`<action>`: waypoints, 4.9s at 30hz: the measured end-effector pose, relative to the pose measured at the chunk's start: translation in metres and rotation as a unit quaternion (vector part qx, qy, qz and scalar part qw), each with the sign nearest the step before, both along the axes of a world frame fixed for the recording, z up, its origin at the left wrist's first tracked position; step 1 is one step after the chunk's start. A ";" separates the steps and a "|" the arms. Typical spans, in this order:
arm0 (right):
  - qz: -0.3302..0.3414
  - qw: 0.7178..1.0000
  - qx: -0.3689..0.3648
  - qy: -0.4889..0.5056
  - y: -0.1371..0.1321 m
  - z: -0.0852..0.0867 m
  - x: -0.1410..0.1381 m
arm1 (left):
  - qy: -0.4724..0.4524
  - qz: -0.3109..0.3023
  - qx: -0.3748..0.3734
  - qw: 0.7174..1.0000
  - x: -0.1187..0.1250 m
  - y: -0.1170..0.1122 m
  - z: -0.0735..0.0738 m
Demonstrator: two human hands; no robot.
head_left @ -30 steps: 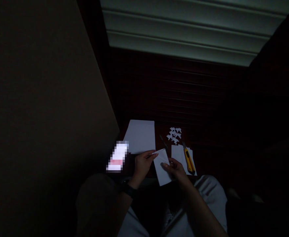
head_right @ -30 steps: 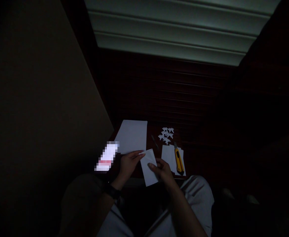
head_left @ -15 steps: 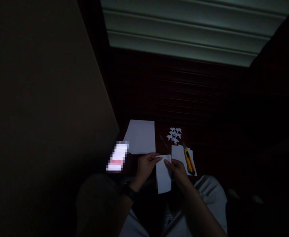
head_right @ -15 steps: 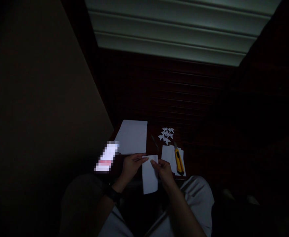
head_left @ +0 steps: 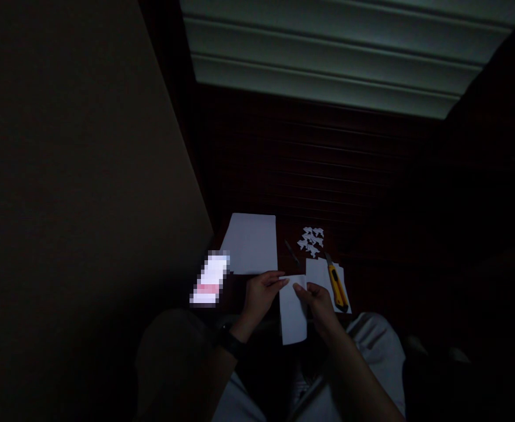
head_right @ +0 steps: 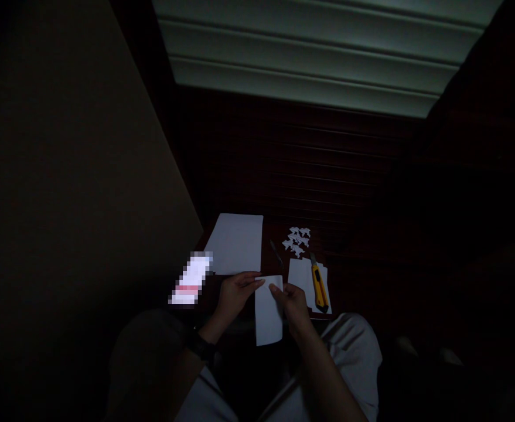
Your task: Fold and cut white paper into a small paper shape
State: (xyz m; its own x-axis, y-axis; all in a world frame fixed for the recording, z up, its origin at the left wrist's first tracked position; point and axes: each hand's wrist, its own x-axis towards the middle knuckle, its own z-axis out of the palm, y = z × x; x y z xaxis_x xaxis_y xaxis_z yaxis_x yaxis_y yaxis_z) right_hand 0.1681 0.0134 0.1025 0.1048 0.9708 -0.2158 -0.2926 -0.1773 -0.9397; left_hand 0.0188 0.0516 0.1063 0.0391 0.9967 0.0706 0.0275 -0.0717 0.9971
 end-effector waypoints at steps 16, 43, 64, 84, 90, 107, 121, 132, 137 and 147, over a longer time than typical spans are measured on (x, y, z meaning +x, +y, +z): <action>-0.036 0.999 -0.005 -0.007 -0.002 0.004 -0.002 | 0.012 0.004 0.023 1.000 -0.001 -0.001 -0.001; -0.036 0.999 -0.010 -0.012 -0.002 0.004 -0.003 | 0.012 0.005 0.017 1.000 0.001 0.000 0.002; -0.054 0.998 -0.011 -0.030 -0.002 0.006 -0.002 | 0.007 -0.019 0.012 1.000 0.000 0.000 0.000; -0.045 0.998 -0.004 -0.035 0.002 0.006 -0.002 | 0.040 -0.012 0.025 0.999 -0.002 0.001 0.006; -0.041 0.999 0.006 -0.020 0.001 0.007 -0.002 | 0.024 -0.017 0.029 0.999 -0.001 0.000 0.010; -0.048 0.999 0.003 -0.015 -0.001 0.012 -0.004 | 0.016 -0.029 0.022 0.999 -0.003 0.003 0.007; -0.044 0.999 0.001 -0.001 0.001 0.010 -0.001 | 0.009 -0.031 0.021 0.999 -0.004 0.003 0.003; -0.050 0.999 0.011 0.008 0.008 0.009 0.006 | -0.005 -0.042 0.005 0.999 -0.006 0.004 -0.002; -0.059 0.998 0.014 0.029 0.008 0.010 0.007 | -0.038 -0.073 -0.015 0.996 -0.007 0.004 0.001; -0.094 0.995 0.040 -0.012 0.011 0.005 0.007 | -0.048 -0.072 -0.026 0.996 -0.006 0.003 0.003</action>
